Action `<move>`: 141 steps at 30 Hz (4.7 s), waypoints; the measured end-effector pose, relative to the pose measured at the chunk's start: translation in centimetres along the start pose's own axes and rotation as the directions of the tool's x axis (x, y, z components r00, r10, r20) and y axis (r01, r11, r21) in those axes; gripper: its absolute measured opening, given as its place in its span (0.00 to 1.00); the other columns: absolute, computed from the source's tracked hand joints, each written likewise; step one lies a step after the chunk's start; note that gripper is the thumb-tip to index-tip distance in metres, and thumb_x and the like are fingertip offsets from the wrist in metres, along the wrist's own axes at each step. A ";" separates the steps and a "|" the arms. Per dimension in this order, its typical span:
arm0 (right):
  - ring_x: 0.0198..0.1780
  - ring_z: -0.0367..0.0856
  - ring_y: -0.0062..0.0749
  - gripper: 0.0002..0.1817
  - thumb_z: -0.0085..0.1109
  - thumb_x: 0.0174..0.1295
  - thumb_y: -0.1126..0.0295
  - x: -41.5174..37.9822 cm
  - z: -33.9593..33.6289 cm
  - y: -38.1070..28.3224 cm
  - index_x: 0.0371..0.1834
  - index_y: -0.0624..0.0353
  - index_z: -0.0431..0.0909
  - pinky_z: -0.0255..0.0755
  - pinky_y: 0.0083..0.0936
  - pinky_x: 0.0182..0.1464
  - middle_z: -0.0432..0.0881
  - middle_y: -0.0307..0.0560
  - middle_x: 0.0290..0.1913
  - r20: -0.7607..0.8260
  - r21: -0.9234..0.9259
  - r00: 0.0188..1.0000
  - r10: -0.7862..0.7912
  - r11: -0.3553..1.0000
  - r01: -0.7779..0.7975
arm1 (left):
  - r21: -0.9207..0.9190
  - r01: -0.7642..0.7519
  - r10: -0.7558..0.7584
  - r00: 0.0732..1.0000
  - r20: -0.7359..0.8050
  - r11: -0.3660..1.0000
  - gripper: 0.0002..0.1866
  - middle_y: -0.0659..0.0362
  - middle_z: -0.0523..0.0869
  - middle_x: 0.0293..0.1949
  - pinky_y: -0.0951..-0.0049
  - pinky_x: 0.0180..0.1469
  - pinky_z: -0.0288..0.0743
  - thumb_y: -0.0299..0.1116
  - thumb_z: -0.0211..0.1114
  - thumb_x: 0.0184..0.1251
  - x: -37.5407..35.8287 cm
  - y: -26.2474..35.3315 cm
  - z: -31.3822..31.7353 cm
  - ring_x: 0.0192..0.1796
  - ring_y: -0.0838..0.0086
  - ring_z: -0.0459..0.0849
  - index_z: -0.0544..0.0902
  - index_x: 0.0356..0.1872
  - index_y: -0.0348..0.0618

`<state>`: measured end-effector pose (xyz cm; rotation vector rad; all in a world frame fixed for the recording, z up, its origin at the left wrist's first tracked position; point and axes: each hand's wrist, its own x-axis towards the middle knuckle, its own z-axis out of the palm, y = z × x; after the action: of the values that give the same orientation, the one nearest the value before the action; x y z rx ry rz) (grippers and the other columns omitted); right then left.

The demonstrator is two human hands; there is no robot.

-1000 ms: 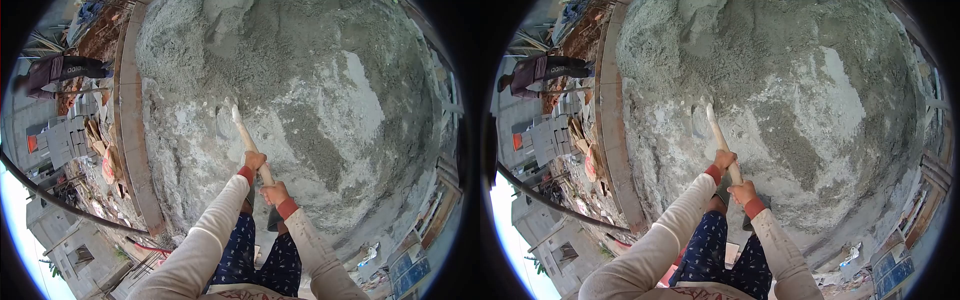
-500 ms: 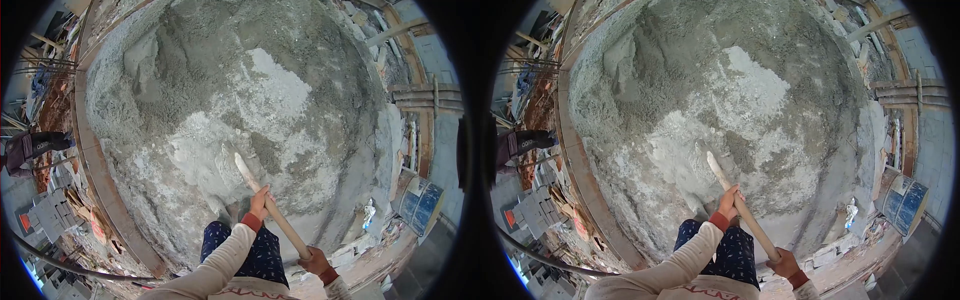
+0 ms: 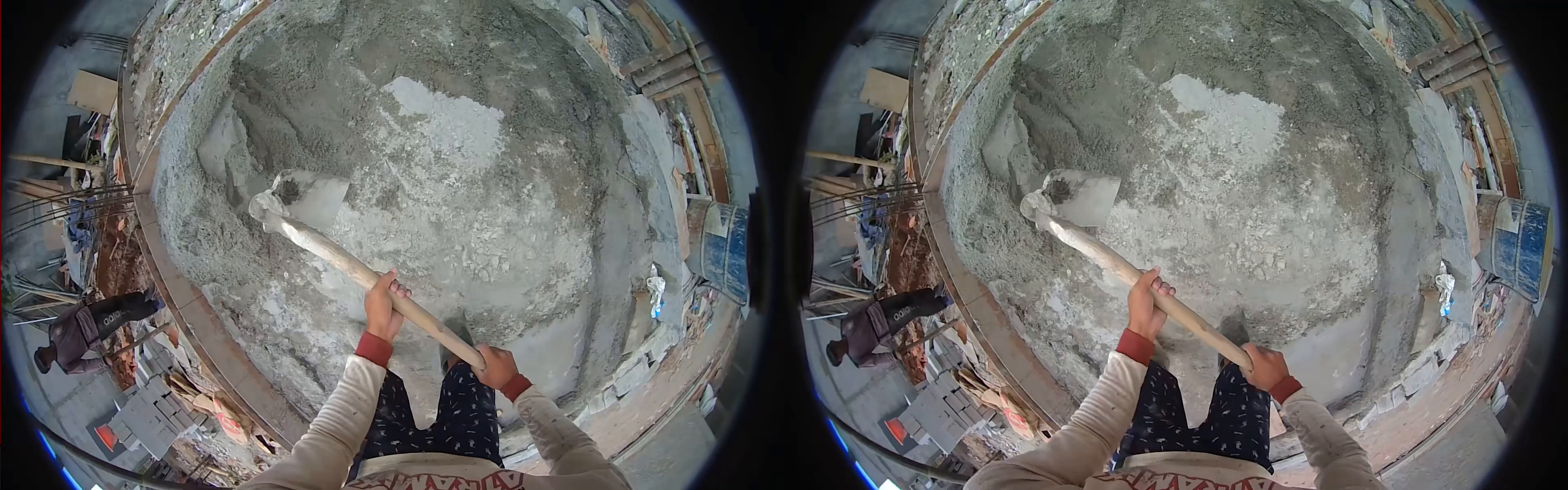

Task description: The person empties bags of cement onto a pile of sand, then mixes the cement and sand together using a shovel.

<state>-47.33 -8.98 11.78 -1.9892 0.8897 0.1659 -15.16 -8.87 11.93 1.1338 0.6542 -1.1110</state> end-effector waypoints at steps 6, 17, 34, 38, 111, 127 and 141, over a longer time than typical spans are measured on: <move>0.35 0.87 0.52 0.24 0.71 0.51 0.71 24.0 13.3 -18.9 0.52 0.55 0.73 0.81 0.44 0.37 0.86 0.53 0.34 -0.225 0.165 0.923 -0.312 0.922 0.351 | 0.191 -0.503 0.464 0.859 0.215 0.843 0.10 0.68 0.69 0.23 0.70 0.33 0.70 0.27 0.66 0.70 2.2 29.2 0.0 0.24 0.80 0.69 0.70 0.40 0.48; 0.38 0.86 0.62 0.25 0.69 0.55 0.68 52.2 32.2 -34.9 0.55 0.59 0.72 0.79 0.52 0.41 0.85 0.64 0.32 -0.255 0.429 0.966 -0.050 0.889 0.159 | 0.739 -0.665 0.829 0.469 0.306 0.103 0.13 0.59 0.79 0.27 0.72 0.21 0.76 0.28 0.67 0.66 26.8 49.4 -7.1 0.19 0.75 0.78 0.71 0.43 0.36; 0.37 0.86 0.64 0.20 0.67 0.53 0.66 25.6 11.6 -12.9 0.48 0.60 0.76 0.80 0.54 0.44 0.85 0.63 0.32 0.132 0.209 0.942 0.308 0.921 -0.330 | 0.656 0.180 -0.008 0.966 -0.257 0.733 0.05 0.53 0.79 0.25 0.59 0.29 0.79 0.23 0.59 0.59 31.6 10.9 -12.0 0.25 0.61 0.79 0.75 0.26 0.34; 0.38 0.85 0.64 0.20 0.70 0.53 0.65 13.7 5.8 -9.1 0.46 0.62 0.77 0.78 0.52 0.42 0.85 0.63 0.34 0.059 0.300 0.917 0.394 0.870 -0.392 | 0.719 0.241 -0.072 0.964 -0.257 0.652 0.04 0.53 0.78 0.25 0.59 0.29 0.78 0.23 0.60 0.60 24.2 -0.2 -6.9 0.25 0.62 0.79 0.75 0.28 0.33; 0.35 0.86 0.56 0.21 0.77 0.49 0.65 -10.9 3.8 -3.8 0.44 0.56 0.79 0.79 0.43 0.37 0.84 0.55 0.29 0.057 0.282 0.808 0.587 0.767 -0.577 | 0.416 0.208 -0.210 0.977 -0.042 0.885 0.11 0.64 0.74 0.26 0.68 0.30 0.74 0.27 0.70 0.66 0.4 -8.5 3.7 0.25 0.75 0.75 0.73 0.35 0.45; 0.47 0.86 0.63 0.20 0.66 0.56 0.62 42.5 36.5 -26.9 0.50 0.58 0.76 0.80 0.51 0.52 0.87 0.62 0.40 0.139 0.481 0.907 0.396 0.774 -0.412 | 0.962 0.109 0.507 0.861 0.033 -0.249 0.29 0.34 0.86 0.47 0.49 0.56 0.81 0.36 0.67 0.59 39.3 28.4 -18.3 0.50 0.40 0.87 0.68 0.56 0.29; 0.42 0.87 0.62 0.23 0.71 0.50 0.58 8.5 14.8 -5.3 0.44 0.62 0.81 0.79 0.48 0.51 0.88 0.60 0.36 0.399 -0.012 0.834 0.382 0.911 -0.412 | 0.860 0.337 0.077 0.916 -0.394 0.383 0.26 0.45 0.89 0.34 0.62 0.40 0.86 0.34 0.66 0.57 20.1 -11.3 -24.9 0.33 0.62 0.91 0.73 0.46 0.16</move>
<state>-34.40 0.02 3.31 -1.5954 1.0122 0.7368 -15.72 7.16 -17.99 2.3787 0.3650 -1.4664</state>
